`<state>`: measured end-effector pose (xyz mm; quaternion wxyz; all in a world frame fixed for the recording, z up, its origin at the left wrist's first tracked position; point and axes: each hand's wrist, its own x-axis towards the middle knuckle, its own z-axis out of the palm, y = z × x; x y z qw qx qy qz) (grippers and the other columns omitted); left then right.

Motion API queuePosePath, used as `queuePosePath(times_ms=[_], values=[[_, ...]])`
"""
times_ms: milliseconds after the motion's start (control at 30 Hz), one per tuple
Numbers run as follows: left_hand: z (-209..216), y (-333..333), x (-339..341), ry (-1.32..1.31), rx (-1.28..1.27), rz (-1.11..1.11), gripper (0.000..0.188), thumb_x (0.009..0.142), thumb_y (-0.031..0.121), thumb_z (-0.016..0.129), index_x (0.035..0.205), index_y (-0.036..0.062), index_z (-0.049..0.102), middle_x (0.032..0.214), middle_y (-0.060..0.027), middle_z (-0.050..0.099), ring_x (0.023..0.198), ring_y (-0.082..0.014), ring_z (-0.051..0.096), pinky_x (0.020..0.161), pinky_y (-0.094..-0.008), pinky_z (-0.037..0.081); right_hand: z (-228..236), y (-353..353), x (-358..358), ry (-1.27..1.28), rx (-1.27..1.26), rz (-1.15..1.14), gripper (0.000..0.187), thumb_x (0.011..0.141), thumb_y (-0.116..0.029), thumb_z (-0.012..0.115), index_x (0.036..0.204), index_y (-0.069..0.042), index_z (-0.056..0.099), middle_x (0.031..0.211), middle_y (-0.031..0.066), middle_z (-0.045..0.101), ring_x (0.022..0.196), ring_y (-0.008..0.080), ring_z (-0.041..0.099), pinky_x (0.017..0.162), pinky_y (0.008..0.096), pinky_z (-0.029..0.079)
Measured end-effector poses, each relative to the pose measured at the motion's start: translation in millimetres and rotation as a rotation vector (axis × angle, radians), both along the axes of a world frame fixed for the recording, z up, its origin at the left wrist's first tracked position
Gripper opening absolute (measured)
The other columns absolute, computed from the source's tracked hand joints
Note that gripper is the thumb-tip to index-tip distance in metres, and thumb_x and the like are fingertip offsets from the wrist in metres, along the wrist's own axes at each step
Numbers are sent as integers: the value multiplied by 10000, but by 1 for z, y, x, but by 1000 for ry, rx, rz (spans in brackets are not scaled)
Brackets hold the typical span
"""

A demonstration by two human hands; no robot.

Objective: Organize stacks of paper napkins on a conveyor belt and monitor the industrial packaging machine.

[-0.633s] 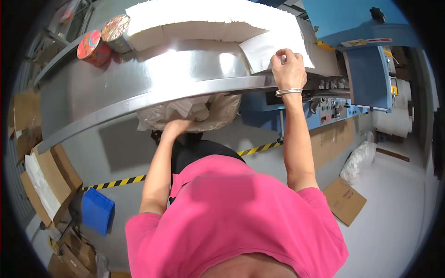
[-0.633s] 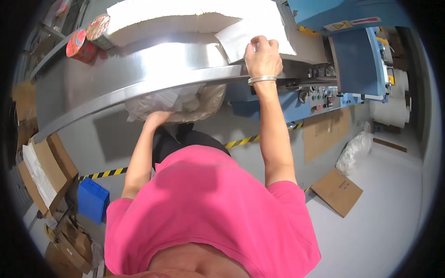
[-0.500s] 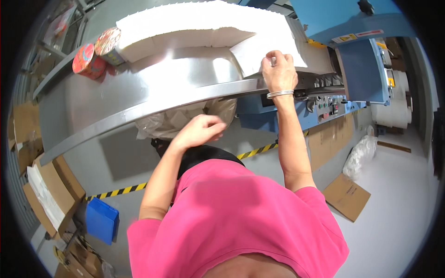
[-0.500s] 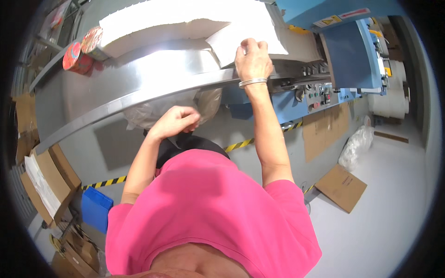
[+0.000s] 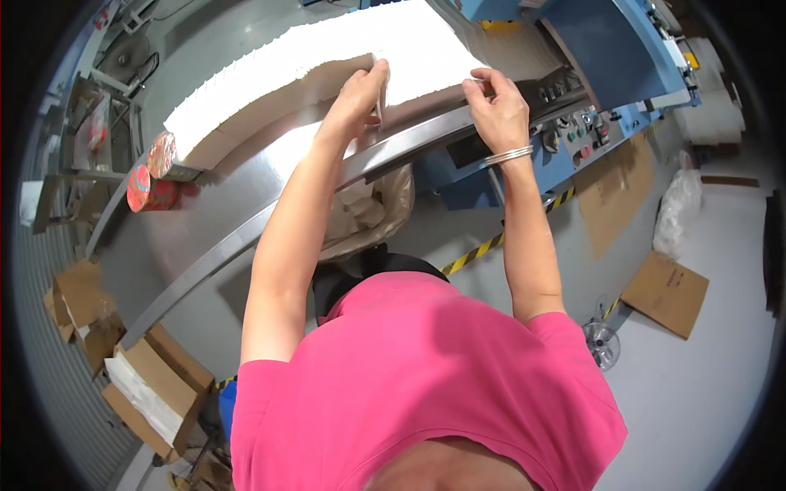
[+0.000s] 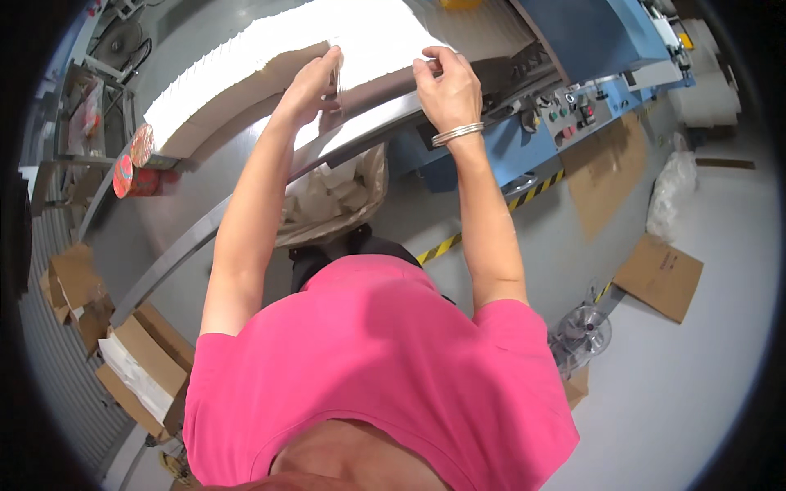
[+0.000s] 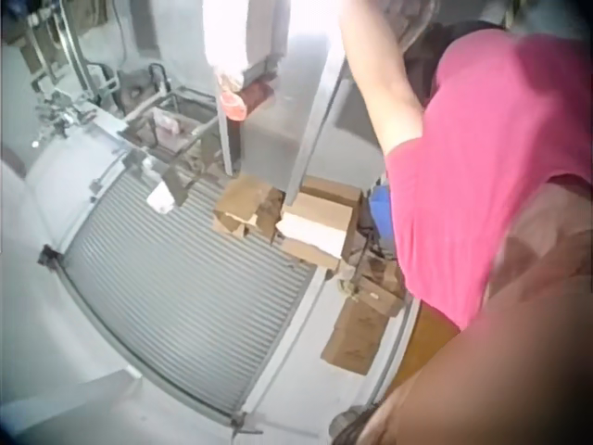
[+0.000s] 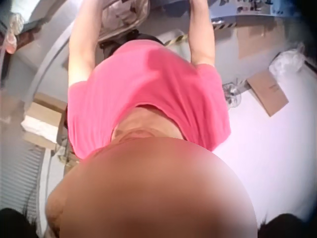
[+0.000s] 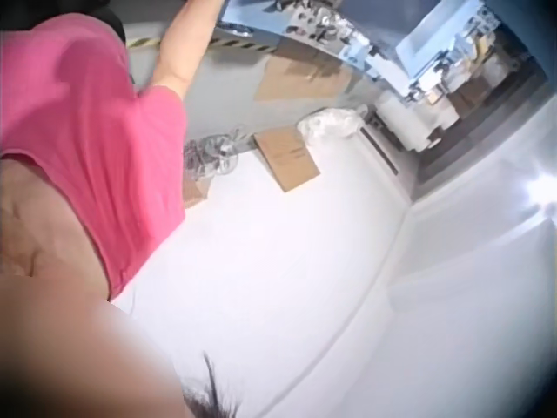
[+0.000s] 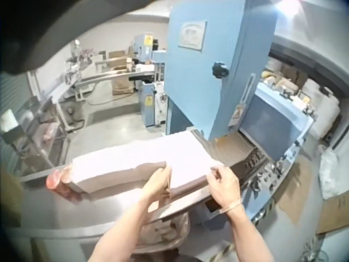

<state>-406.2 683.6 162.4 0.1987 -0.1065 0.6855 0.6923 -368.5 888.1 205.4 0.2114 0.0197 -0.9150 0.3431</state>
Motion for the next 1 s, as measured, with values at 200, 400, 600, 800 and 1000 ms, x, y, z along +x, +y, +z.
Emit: queuePosePath(times_ms=[200,400,600,800,1000], values=[[-6,16,0,103,-76,26,695,874,487,508,1238,-95,398,1221,-221,465,1076,-305,471,869,-450,420,-18,19,24,-219,-161,-33,262,808,-223,633,992,-37,621,779,82,630,677,166,591,665,284,478],[16,33,7,72,-32,106,714,888,481,490,1258,-118,373,1248,-220,456,1139,-277,438,959,-368,351,-45,44,48,-404,-267,-111,243,822,-204,646,995,-35,625,756,8,627,645,50,519,628,207,449],[-10,33,-12,95,-102,31,836,885,518,463,1293,-178,244,1315,-287,365,1231,-322,367,1027,-372,287,-59,47,65,-494,-413,-62,213,840,-187,634,992,-37,624,770,15,627,672,48,551,645,207,466],[-7,37,-12,22,31,72,724,928,457,408,1323,-135,276,1372,-246,328,1243,-300,363,1038,-364,273,-53,34,55,-496,-457,18,186,824,-168,635,939,-23,618,807,127,657,721,178,650,631,279,506],[18,45,9,-50,108,362,561,932,411,424,1251,-49,390,1266,-145,429,1138,-248,434,936,-377,352,-15,8,15,-171,-410,116,181,793,-128,637,931,-15,607,838,117,629,618,194,600,609,289,489]])
